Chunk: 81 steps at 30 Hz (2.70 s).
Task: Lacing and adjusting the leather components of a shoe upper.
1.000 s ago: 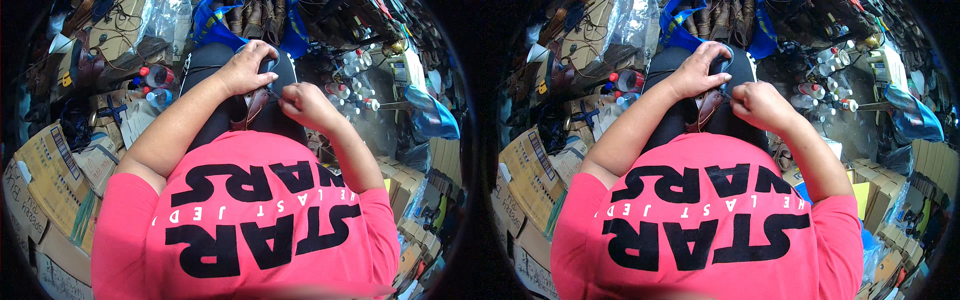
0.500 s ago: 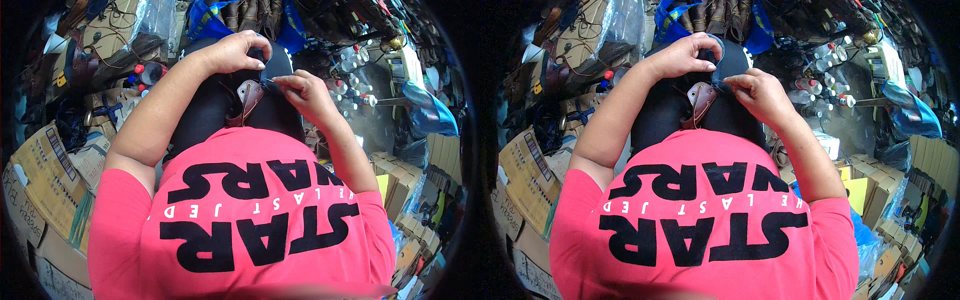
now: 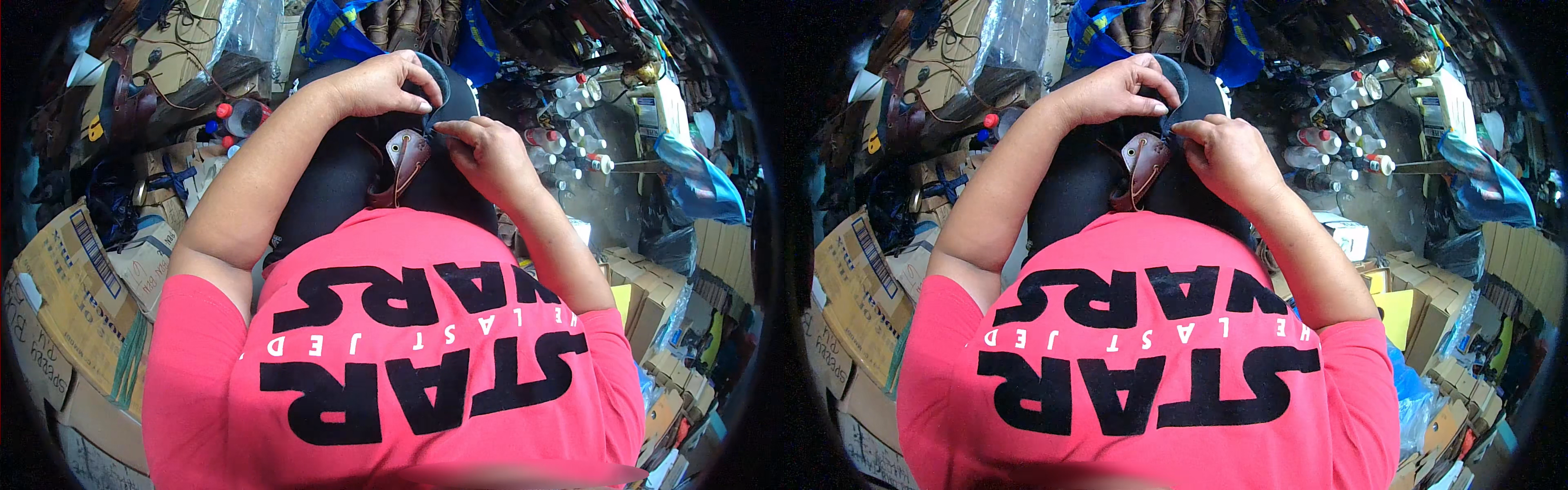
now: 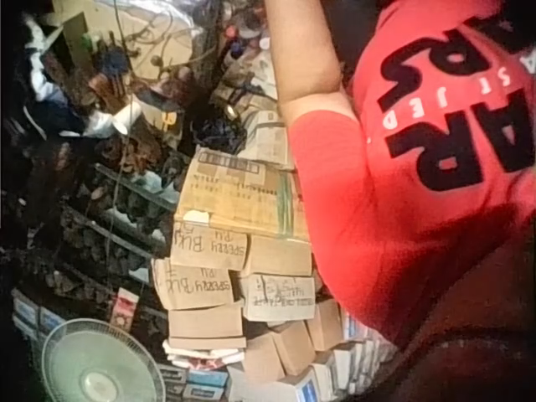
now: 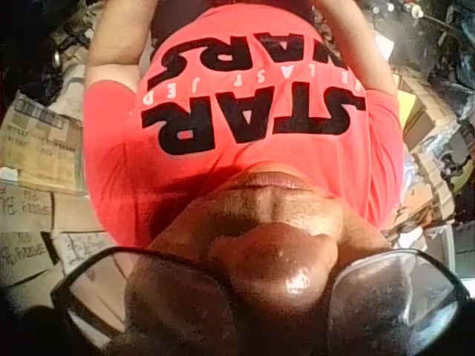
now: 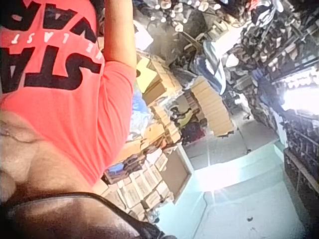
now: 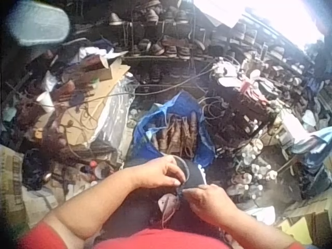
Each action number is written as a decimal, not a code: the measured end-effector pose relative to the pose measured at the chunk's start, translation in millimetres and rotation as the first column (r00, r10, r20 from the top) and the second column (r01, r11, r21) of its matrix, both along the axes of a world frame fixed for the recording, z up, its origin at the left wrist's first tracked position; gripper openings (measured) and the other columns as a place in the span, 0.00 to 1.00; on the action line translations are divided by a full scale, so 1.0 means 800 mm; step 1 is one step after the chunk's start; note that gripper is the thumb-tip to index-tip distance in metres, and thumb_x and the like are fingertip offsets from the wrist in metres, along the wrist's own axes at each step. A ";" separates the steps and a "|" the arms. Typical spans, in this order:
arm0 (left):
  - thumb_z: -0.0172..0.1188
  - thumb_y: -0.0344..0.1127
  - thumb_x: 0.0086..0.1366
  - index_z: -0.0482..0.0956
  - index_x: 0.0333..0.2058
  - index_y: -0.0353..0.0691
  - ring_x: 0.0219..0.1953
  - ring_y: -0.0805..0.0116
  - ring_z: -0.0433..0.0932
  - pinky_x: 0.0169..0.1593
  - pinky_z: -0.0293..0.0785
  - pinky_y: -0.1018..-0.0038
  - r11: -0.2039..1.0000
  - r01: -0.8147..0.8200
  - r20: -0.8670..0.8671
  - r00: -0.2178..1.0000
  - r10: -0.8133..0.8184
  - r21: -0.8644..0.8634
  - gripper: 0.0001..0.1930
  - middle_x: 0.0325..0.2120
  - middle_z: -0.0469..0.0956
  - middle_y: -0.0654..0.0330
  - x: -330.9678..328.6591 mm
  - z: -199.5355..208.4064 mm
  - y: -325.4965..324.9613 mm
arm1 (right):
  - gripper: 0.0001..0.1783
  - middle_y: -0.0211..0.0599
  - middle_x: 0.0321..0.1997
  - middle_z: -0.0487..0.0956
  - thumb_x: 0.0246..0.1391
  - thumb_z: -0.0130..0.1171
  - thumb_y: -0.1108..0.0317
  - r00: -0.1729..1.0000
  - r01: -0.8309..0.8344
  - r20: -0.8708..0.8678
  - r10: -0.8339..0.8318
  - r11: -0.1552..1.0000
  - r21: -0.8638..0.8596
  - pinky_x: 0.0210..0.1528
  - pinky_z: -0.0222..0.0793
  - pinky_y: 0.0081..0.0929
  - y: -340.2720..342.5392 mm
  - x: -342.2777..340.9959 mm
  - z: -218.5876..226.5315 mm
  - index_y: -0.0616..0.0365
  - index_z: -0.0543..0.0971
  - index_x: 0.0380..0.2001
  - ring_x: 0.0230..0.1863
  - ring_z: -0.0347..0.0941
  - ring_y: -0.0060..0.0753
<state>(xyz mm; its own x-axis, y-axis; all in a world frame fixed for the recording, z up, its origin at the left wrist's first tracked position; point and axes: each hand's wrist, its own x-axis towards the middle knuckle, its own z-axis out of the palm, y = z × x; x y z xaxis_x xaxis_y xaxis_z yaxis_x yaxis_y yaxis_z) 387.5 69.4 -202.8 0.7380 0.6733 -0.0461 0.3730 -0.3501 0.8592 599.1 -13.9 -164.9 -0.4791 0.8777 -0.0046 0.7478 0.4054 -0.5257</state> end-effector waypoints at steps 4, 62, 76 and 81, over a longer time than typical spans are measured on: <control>0.67 0.31 0.51 0.82 0.39 0.47 0.46 0.65 0.68 0.52 0.64 0.74 0.999 0.048 -0.014 0.999 -0.049 -0.015 0.14 0.38 0.68 0.60 -0.005 0.007 0.000 | 0.11 0.42 0.29 0.78 0.47 0.59 0.71 0.999 -0.031 0.013 0.032 0.998 -0.055 0.36 0.73 0.36 0.012 0.007 0.009 0.52 0.83 0.36 0.32 0.77 0.46; 0.62 0.29 0.52 0.85 0.35 0.56 0.31 0.66 0.67 0.38 0.61 0.70 0.826 -0.315 -0.017 0.931 0.365 0.467 0.13 0.22 0.65 0.65 -0.035 -0.001 -0.090 | 0.22 0.31 0.31 0.72 0.41 0.53 0.86 0.969 -0.134 -0.229 0.089 0.973 -0.187 0.42 0.67 0.24 0.040 0.026 -0.041 0.51 0.83 0.38 0.36 0.68 0.29; 0.64 0.34 0.53 0.85 0.32 0.54 0.30 0.68 0.72 0.41 0.60 0.69 0.870 -0.208 -0.079 0.960 0.270 0.448 0.07 0.22 0.73 0.67 -0.027 -0.011 -0.063 | 0.14 0.28 0.29 0.72 0.49 0.60 0.75 0.938 -0.203 -0.334 0.092 0.926 -0.318 0.42 0.67 0.22 0.053 0.030 -0.046 0.45 0.84 0.38 0.36 0.69 0.26; 0.64 0.34 0.53 0.84 0.30 0.52 0.33 0.69 0.76 0.43 0.62 0.69 0.882 -0.198 -0.100 0.959 0.264 0.427 0.05 0.25 0.78 0.67 -0.023 -0.012 -0.064 | 0.13 0.28 0.29 0.73 0.49 0.61 0.73 0.935 -0.176 -0.349 0.058 0.931 -0.318 0.42 0.66 0.23 0.047 0.028 -0.049 0.45 0.84 0.39 0.35 0.69 0.26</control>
<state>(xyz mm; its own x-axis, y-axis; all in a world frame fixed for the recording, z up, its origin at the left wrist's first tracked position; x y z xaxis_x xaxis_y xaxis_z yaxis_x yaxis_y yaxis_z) 369.2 18.3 -212.7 0.5651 0.8069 0.1720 0.6001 -0.5451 0.5855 621.7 23.8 -204.1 -0.6044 0.7882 -0.1164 0.4670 0.2321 -0.8533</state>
